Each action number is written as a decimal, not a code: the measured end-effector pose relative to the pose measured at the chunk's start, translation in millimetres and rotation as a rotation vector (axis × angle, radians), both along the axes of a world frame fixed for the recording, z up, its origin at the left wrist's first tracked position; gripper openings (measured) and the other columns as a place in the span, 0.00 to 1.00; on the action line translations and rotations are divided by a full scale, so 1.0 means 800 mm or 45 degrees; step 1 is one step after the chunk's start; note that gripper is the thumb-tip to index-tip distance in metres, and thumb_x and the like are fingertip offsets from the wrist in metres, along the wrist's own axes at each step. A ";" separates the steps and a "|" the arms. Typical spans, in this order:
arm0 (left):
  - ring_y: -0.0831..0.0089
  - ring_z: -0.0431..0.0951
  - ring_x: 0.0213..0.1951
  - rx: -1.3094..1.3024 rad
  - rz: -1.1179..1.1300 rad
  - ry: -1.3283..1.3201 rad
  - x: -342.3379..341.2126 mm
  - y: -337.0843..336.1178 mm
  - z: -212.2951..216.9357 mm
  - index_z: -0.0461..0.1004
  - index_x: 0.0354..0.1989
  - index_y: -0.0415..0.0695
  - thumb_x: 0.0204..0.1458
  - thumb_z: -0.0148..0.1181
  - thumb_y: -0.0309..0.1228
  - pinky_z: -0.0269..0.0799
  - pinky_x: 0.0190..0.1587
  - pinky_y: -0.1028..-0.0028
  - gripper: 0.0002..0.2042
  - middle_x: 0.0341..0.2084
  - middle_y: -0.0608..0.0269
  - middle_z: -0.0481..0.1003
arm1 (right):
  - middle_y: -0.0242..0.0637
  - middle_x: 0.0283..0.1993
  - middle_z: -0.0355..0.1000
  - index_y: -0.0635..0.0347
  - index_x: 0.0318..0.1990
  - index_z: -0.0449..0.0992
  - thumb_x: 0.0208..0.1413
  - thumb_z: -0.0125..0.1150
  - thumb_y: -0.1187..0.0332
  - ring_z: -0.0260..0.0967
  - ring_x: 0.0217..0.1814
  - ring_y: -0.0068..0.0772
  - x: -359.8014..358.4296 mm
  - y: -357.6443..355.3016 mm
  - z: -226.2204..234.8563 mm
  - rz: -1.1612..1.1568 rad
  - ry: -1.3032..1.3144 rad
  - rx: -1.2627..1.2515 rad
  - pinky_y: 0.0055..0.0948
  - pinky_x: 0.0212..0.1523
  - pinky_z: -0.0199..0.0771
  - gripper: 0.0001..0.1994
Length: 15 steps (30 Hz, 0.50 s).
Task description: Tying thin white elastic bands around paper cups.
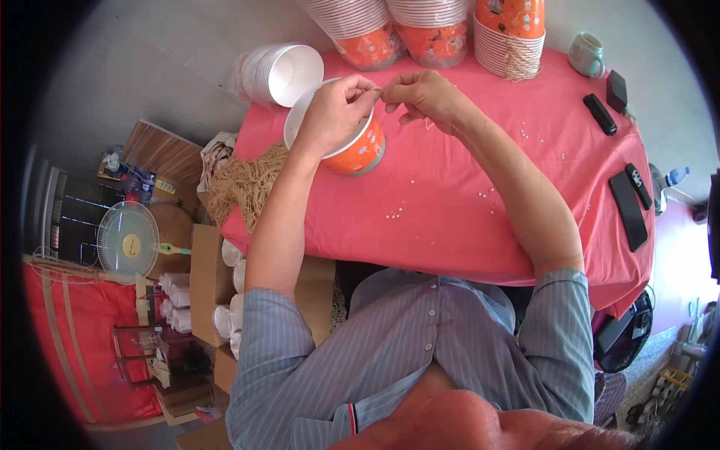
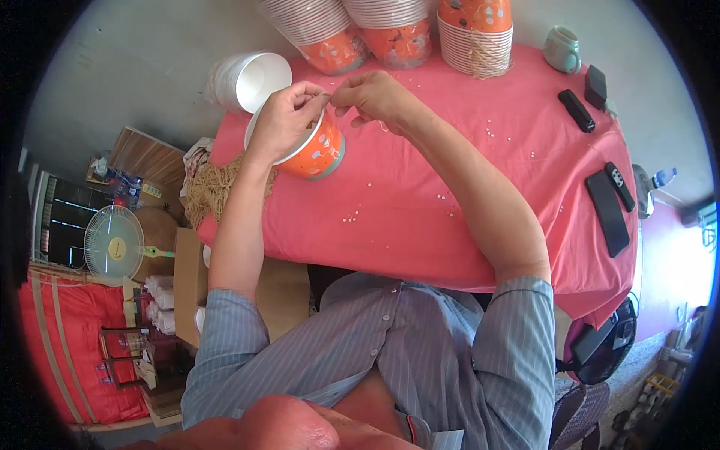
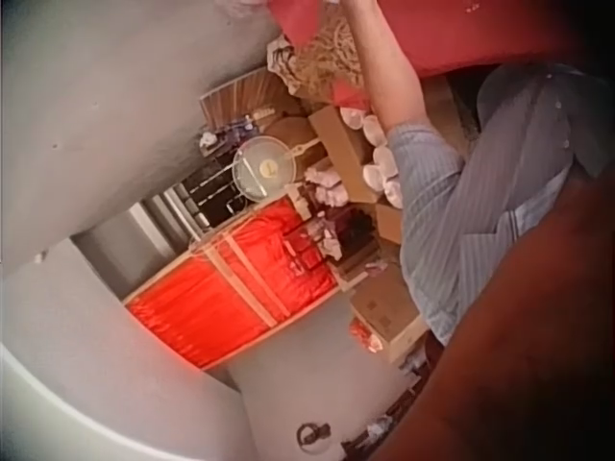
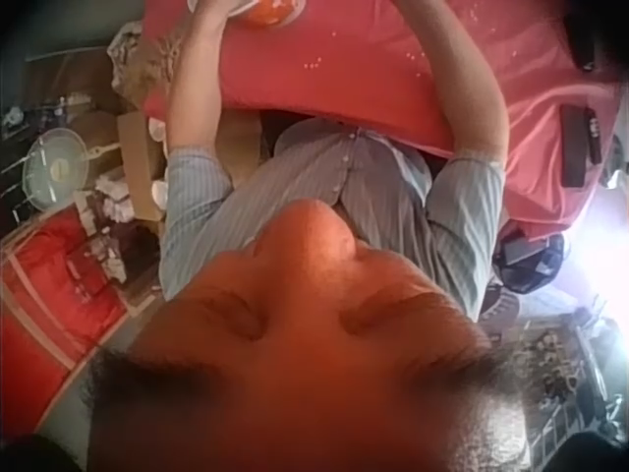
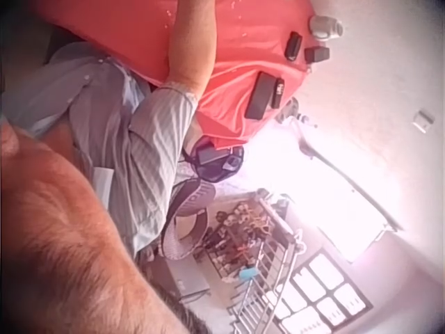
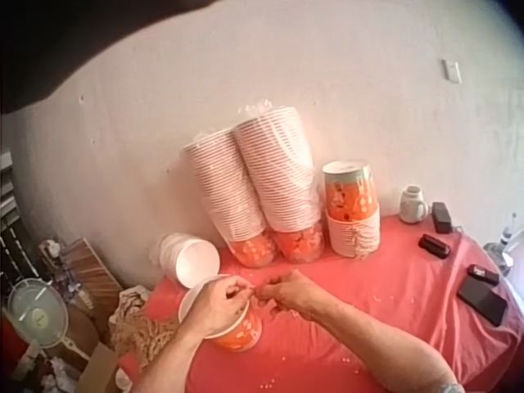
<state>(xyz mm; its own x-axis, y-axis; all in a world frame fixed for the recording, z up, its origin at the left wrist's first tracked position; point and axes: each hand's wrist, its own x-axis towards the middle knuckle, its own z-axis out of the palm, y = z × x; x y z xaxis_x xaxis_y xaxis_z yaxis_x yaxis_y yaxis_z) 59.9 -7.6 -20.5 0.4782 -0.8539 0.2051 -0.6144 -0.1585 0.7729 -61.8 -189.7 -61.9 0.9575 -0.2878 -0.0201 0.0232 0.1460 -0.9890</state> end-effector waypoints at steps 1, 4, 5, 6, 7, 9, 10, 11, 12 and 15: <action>0.85 0.77 0.34 -0.011 -0.035 0.101 0.000 0.001 0.001 0.80 0.50 0.34 0.70 0.63 0.29 0.73 0.38 0.79 0.09 0.33 0.69 0.82 | 0.35 0.37 0.83 0.65 0.44 0.85 0.65 0.68 0.66 0.66 0.25 0.16 0.000 -0.001 0.000 -0.002 0.005 -0.013 0.28 0.36 0.83 0.10; 0.80 0.82 0.37 -0.030 -0.089 0.168 0.004 0.003 -0.001 0.79 0.53 0.31 0.68 0.65 0.27 0.78 0.42 0.75 0.12 0.35 0.64 0.84 | 0.35 0.38 0.83 0.65 0.44 0.85 0.66 0.68 0.66 0.66 0.25 0.17 0.002 -0.010 -0.003 -0.006 -0.008 -0.018 0.28 0.36 0.83 0.10; 0.81 0.80 0.37 -0.009 -0.088 0.163 0.004 0.004 -0.001 0.78 0.55 0.31 0.70 0.63 0.27 0.77 0.42 0.75 0.12 0.35 0.65 0.83 | 0.36 0.38 0.83 0.65 0.44 0.85 0.66 0.68 0.66 0.67 0.25 0.17 0.002 -0.011 -0.002 0.010 -0.021 -0.009 0.27 0.36 0.83 0.10; 0.81 0.80 0.37 -0.010 -0.098 0.158 0.005 0.004 0.000 0.78 0.55 0.31 0.70 0.63 0.27 0.77 0.42 0.75 0.12 0.35 0.65 0.83 | 0.36 0.38 0.83 0.65 0.44 0.85 0.66 0.68 0.66 0.67 0.25 0.17 0.002 -0.011 -0.001 0.000 -0.026 -0.010 0.27 0.36 0.83 0.10; 0.81 0.80 0.37 0.031 -0.081 0.140 0.006 0.003 0.001 0.79 0.54 0.31 0.70 0.63 0.28 0.76 0.41 0.75 0.12 0.34 0.65 0.83 | 0.36 0.38 0.83 0.65 0.44 0.85 0.66 0.68 0.66 0.68 0.26 0.17 0.003 -0.011 -0.001 -0.006 -0.019 -0.027 0.27 0.36 0.83 0.10; 0.81 0.79 0.36 0.070 -0.065 0.117 0.007 0.004 0.001 0.79 0.53 0.31 0.71 0.62 0.28 0.75 0.41 0.75 0.11 0.34 0.65 0.83 | 0.36 0.38 0.83 0.65 0.44 0.85 0.66 0.68 0.66 0.70 0.27 0.18 0.002 -0.008 0.002 -0.013 -0.016 -0.047 0.27 0.36 0.83 0.10; 0.82 0.79 0.36 0.056 -0.052 0.065 0.008 0.004 0.000 0.79 0.52 0.32 0.71 0.62 0.28 0.75 0.40 0.75 0.11 0.33 0.65 0.83 | 0.35 0.37 0.83 0.65 0.44 0.85 0.66 0.68 0.66 0.72 0.30 0.18 0.001 -0.006 0.003 -0.008 -0.021 -0.062 0.28 0.37 0.83 0.10; 0.83 0.78 0.35 0.045 -0.045 0.017 0.005 0.001 0.000 0.80 0.52 0.32 0.71 0.62 0.29 0.74 0.39 0.74 0.11 0.33 0.65 0.83 | 0.35 0.37 0.83 0.66 0.43 0.85 0.66 0.68 0.66 0.75 0.32 0.19 0.000 -0.006 0.002 -0.009 -0.023 -0.075 0.28 0.37 0.83 0.10; 0.83 0.78 0.35 0.046 -0.055 0.014 0.003 -0.001 0.000 0.80 0.52 0.32 0.71 0.62 0.29 0.74 0.39 0.74 0.11 0.33 0.65 0.83 | 0.35 0.37 0.83 0.66 0.43 0.85 0.66 0.68 0.66 0.75 0.32 0.19 0.000 -0.007 0.001 -0.018 -0.025 -0.074 0.28 0.37 0.83 0.10; 0.83 0.78 0.34 0.006 -0.033 0.026 -0.001 -0.003 0.000 0.81 0.49 0.32 0.71 0.63 0.29 0.74 0.39 0.75 0.11 0.31 0.65 0.83 | 0.34 0.37 0.83 0.64 0.42 0.85 0.65 0.69 0.67 0.79 0.39 0.20 0.001 -0.007 0.001 -0.004 -0.026 -0.120 0.29 0.39 0.82 0.09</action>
